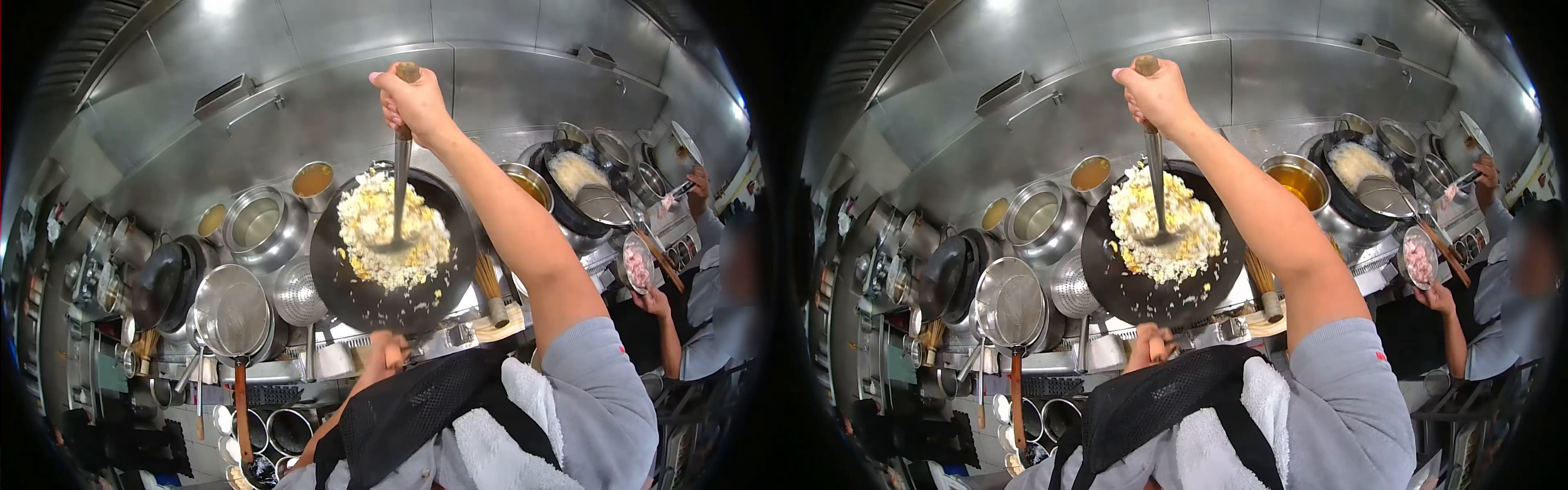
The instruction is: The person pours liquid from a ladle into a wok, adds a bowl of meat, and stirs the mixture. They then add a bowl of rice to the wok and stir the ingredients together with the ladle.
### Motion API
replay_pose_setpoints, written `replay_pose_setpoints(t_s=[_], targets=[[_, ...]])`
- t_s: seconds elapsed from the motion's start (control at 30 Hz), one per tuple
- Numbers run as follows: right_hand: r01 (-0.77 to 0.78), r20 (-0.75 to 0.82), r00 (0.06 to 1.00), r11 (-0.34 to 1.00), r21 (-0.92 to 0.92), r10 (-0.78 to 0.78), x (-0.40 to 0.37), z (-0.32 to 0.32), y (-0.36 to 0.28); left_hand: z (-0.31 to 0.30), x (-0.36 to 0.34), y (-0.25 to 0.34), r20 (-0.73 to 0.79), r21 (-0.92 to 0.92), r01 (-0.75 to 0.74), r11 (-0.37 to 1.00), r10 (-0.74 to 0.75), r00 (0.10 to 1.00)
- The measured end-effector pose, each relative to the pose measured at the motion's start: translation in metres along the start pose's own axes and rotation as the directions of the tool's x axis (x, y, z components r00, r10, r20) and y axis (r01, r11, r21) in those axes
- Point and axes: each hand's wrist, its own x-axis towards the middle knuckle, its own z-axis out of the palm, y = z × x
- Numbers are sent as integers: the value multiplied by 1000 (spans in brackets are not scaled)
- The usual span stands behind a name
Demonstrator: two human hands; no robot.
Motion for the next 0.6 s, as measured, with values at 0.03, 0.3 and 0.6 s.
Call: replay_pose_setpoints(t_s=[0.03, 0.3, 0.6], targets=[[-9, 8, 1000, 1000, -14, 9, -3, 6, -4, -9, 24, 13, 137, -31, -28, 999, 32, 990], [-32, 39, 999, 994, -109, 36, -28, 39, -44, 22, 37, 48, 62, -19, 59, 998, -58, 996], [-21, 15, 1000, 1000, -20, 22, -16, -11, 13, -37, 29, -10, 66, -23, -13, 1000, 15, 998]])
